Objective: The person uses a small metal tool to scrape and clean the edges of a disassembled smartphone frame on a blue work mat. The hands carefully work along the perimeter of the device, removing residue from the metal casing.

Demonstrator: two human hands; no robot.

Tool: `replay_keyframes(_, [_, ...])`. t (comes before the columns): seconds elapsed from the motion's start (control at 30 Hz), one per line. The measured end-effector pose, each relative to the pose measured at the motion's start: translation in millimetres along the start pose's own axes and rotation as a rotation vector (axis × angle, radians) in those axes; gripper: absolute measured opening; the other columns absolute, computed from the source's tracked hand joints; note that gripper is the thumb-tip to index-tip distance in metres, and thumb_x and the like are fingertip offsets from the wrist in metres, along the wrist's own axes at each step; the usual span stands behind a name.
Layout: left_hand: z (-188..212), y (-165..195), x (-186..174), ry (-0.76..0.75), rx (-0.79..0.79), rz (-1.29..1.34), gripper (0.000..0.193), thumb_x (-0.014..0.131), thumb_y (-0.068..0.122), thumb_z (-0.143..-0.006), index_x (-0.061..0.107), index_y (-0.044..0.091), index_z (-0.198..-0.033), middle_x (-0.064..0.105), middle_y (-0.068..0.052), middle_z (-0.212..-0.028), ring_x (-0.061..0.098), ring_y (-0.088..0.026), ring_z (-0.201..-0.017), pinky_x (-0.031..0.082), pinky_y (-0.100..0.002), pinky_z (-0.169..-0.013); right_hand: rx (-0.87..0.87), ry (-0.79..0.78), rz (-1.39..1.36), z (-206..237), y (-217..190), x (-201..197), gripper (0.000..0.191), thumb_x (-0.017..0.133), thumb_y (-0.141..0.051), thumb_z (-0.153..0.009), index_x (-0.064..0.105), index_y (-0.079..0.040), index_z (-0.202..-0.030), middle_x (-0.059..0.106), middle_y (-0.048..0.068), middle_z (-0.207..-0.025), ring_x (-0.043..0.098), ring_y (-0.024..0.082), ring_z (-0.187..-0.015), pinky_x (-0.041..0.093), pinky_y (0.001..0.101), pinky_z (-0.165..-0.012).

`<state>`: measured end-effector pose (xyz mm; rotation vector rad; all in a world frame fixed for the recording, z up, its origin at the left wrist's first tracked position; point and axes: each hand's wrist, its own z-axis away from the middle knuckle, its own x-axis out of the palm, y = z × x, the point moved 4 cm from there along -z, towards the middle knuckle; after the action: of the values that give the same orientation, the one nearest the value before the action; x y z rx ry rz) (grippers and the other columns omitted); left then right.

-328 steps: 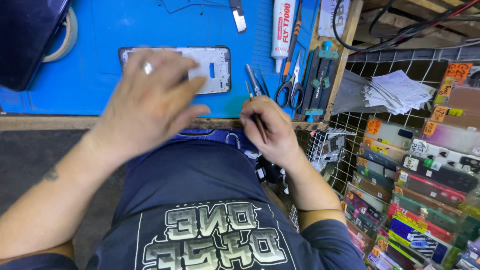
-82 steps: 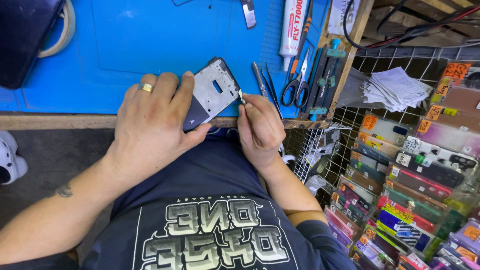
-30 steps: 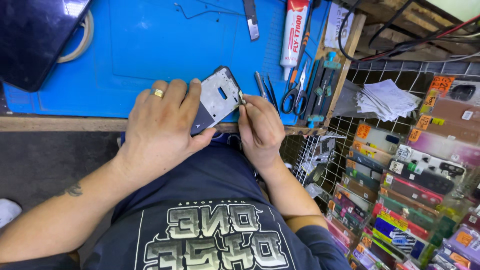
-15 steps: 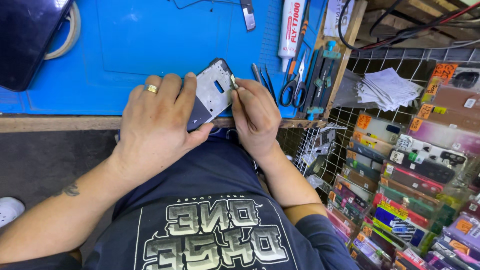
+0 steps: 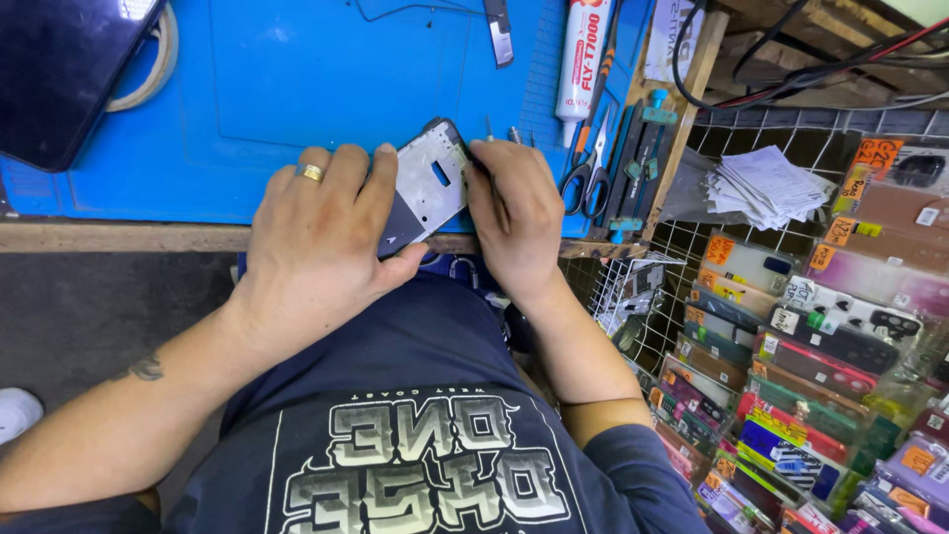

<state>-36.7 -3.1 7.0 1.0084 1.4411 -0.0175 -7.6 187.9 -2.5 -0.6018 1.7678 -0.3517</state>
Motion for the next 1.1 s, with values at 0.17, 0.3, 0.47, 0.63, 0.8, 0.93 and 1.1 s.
replay_keyframes(0.17, [0, 0, 1, 0.004, -0.001, 0.003, 0.076, 0.085, 0.043, -0.071, 0.063, -0.006, -0.125, 0.057, -0.014, -0.098, 0.056, -0.031, -0.089, 0.045, -0.041, -0.070, -0.071, -0.033, 0.100, -12, -5, 3, 0.024, 0.068, 0.011, -0.092, 0.063, 0.002, -0.114, 0.065, 0.018, -0.103, 0.064, 0.037, -0.097, 0.051, 0.0429, -0.088])
replay_keyframes(0.3, [-1, -1, 2, 0.006, -0.002, 0.016, 0.077, 0.085, 0.043, -0.070, 0.063, -0.006, -0.125, 0.057, -0.014, -0.098, 0.056, -0.031, -0.088, 0.045, -0.042, -0.070, -0.047, 0.104, 0.053, -12, 7, -2, 0.018, 0.063, 0.010, -0.101, 0.060, 0.001, -0.116, 0.063, 0.016, -0.110, 0.065, 0.030, -0.098, 0.054, 0.0339, -0.089])
replay_keyframes(0.47, [-1, -1, 1, 0.005, 0.008, 0.001, 0.078, 0.085, 0.043, -0.068, 0.063, -0.006, -0.124, 0.056, -0.014, -0.097, 0.056, -0.031, -0.089, 0.045, -0.041, -0.069, 0.386, 0.142, -0.428, 24, 36, -33, 0.009, 0.062, 0.003, -0.105, 0.058, 0.001, -0.114, 0.064, 0.006, -0.099, 0.061, 0.011, -0.090, 0.051, 0.0267, -0.082])
replay_keyframes(0.63, [1, -3, 2, -0.021, -0.017, 0.010, 0.079, 0.085, 0.044, -0.069, 0.063, -0.006, -0.127, 0.057, -0.014, -0.100, 0.055, -0.031, -0.091, 0.044, -0.043, -0.073, 0.293, -0.347, -0.721, 56, 44, -76, 0.013, 0.069, 0.000, -0.098, 0.066, 0.001, -0.111, 0.068, 0.009, -0.100, 0.065, 0.013, -0.089, 0.052, 0.0267, -0.079])
replay_keyframes(0.8, [-2, -5, 1, 0.034, -0.037, -0.007, 0.076, 0.086, 0.041, -0.074, 0.062, -0.003, -0.132, 0.057, -0.013, -0.107, 0.055, -0.031, -0.096, 0.045, -0.044, -0.080, 0.193, -0.402, -0.598, 66, 41, -71, 0.018, 0.064, 0.002, -0.104, 0.070, 0.001, -0.121, 0.073, 0.012, -0.108, 0.071, 0.020, -0.096, 0.058, 0.0298, -0.086])
replay_keyframes(0.93, [-5, -2, -5, 0.184, -0.019, 0.039, 0.078, 0.089, 0.037, -0.076, 0.060, -0.002, -0.136, 0.056, -0.015, -0.113, 0.054, -0.034, -0.100, 0.046, -0.045, -0.084, 0.658, 0.020, -0.921, 68, 39, -33, 0.029, 0.064, 0.002, -0.098, 0.061, 0.002, -0.126, 0.071, 0.013, -0.116, 0.072, 0.020, -0.106, 0.060, 0.0333, -0.090])
replay_keyframes(1.1, [-5, 10, 1, 0.250, -0.041, 0.133, 0.080, 0.091, 0.036, -0.079, 0.057, -0.007, -0.137, 0.056, -0.019, -0.117, 0.057, -0.037, -0.100, 0.048, -0.045, -0.076, 0.445, 0.112, -1.002, 27, 26, 1, 0.039, 0.067, 0.006, -0.104, 0.052, 0.000, -0.140, 0.065, 0.010, -0.122, 0.066, 0.014, -0.110, 0.054, 0.0305, -0.101])
